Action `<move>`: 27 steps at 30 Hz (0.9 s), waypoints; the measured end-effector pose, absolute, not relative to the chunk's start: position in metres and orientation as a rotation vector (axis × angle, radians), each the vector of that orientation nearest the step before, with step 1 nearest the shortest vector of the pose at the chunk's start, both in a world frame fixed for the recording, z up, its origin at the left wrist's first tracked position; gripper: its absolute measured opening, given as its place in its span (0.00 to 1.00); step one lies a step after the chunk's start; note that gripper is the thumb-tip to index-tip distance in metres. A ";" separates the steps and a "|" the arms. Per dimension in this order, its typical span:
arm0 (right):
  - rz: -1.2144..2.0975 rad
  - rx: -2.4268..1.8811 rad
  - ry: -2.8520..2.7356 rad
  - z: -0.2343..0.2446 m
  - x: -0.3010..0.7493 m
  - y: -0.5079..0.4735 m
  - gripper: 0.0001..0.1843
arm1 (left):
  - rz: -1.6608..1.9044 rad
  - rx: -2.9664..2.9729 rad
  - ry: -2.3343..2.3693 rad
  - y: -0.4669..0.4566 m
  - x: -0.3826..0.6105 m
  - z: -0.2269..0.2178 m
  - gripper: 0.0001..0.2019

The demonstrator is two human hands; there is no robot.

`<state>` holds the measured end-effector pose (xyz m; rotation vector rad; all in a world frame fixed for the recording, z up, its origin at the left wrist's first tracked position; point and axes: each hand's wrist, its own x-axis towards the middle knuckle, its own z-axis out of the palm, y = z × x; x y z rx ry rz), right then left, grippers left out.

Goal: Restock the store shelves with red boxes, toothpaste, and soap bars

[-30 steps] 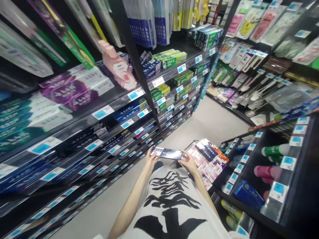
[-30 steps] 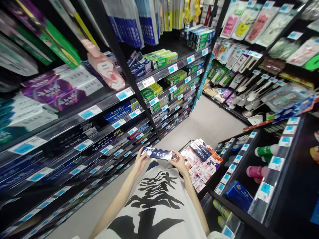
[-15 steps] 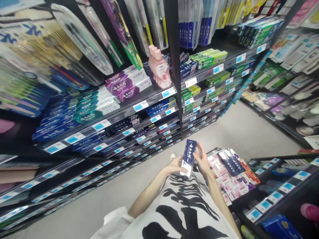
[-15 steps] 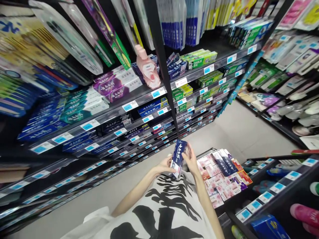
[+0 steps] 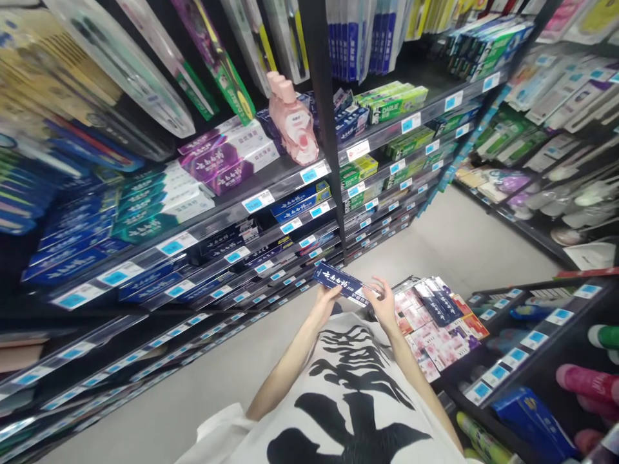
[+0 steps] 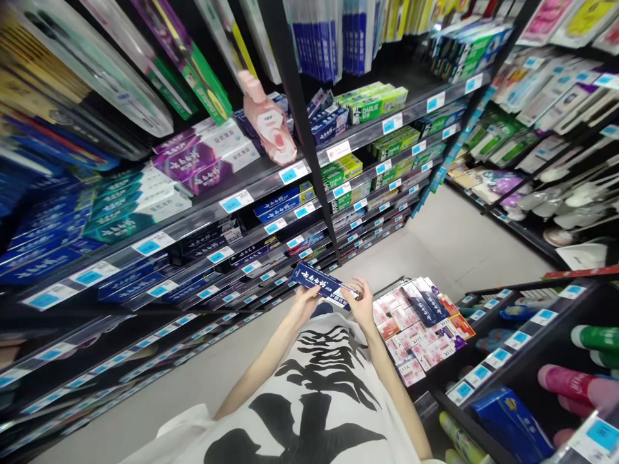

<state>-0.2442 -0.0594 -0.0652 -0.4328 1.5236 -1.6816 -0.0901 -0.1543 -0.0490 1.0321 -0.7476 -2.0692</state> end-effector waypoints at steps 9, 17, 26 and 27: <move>-1.785 -0.093 1.544 -0.071 -0.255 -0.054 0.41 | -2.000 1.045 -0.702 -0.167 -0.079 -0.044 0.23; -1.801 -0.057 1.449 -0.066 -0.254 -0.054 0.36 | -1.987 1.092 -0.632 -0.167 -0.075 -0.048 0.21; -1.815 -0.227 1.447 -0.079 -0.256 -0.053 0.43 | -1.971 1.108 -0.626 -0.168 -0.077 -0.051 0.22; -1.818 -0.237 1.440 -0.081 -0.256 -0.053 0.43 | -1.974 1.108 -0.620 -0.168 -0.077 -0.051 0.22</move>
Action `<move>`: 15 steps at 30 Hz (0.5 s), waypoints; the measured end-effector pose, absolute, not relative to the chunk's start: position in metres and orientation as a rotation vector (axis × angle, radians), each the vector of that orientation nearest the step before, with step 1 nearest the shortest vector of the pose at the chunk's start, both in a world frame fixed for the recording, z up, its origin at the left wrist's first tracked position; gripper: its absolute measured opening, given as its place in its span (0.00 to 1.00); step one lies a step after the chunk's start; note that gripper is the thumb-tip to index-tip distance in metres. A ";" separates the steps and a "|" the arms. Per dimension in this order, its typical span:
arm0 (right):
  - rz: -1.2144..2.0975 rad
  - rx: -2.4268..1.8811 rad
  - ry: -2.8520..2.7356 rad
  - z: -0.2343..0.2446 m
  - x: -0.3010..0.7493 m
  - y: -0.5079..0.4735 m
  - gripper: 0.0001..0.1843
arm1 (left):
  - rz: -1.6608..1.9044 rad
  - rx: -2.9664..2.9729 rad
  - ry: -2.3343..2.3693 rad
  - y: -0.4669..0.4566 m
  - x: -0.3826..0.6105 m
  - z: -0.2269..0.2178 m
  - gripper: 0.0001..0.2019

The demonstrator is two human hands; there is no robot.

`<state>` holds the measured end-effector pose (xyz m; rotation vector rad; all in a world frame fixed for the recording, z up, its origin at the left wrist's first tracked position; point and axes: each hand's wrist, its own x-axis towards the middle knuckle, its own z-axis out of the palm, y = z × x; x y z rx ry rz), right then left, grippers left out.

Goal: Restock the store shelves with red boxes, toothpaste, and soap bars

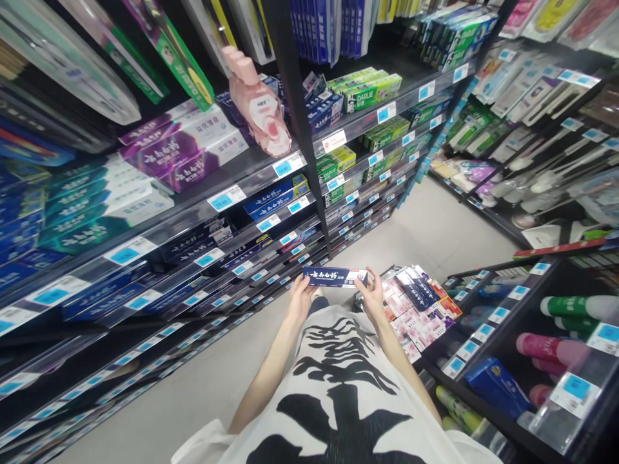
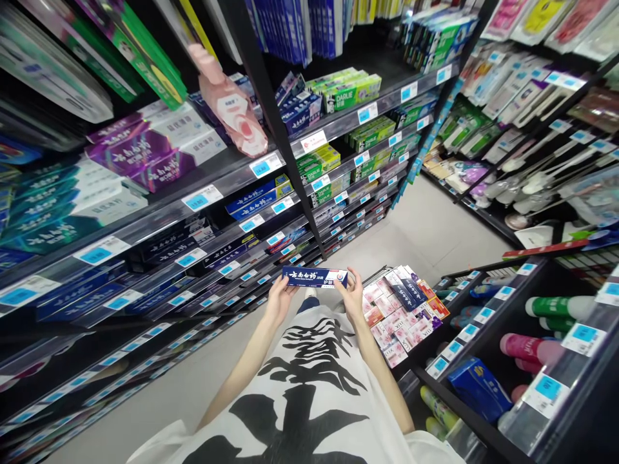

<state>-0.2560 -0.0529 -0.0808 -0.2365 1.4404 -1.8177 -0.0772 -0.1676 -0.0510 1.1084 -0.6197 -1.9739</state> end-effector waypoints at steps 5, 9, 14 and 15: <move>-1.812 -0.302 1.459 -0.084 -0.258 -0.050 0.43 | -1.973 1.106 -0.620 -0.165 -0.079 -0.049 0.23; -1.781 -0.338 1.599 -0.087 -0.259 -0.050 0.41 | -1.933 1.125 -0.649 -0.165 -0.083 -0.046 0.26; -1.720 -0.281 1.693 -0.095 -0.259 -0.050 0.41 | -1.873 1.194 -0.704 -0.161 -0.087 -0.049 0.29; -1.723 -0.271 1.705 -0.097 -0.259 -0.049 0.41 | -1.862 1.208 -0.714 -0.159 -0.087 -0.050 0.30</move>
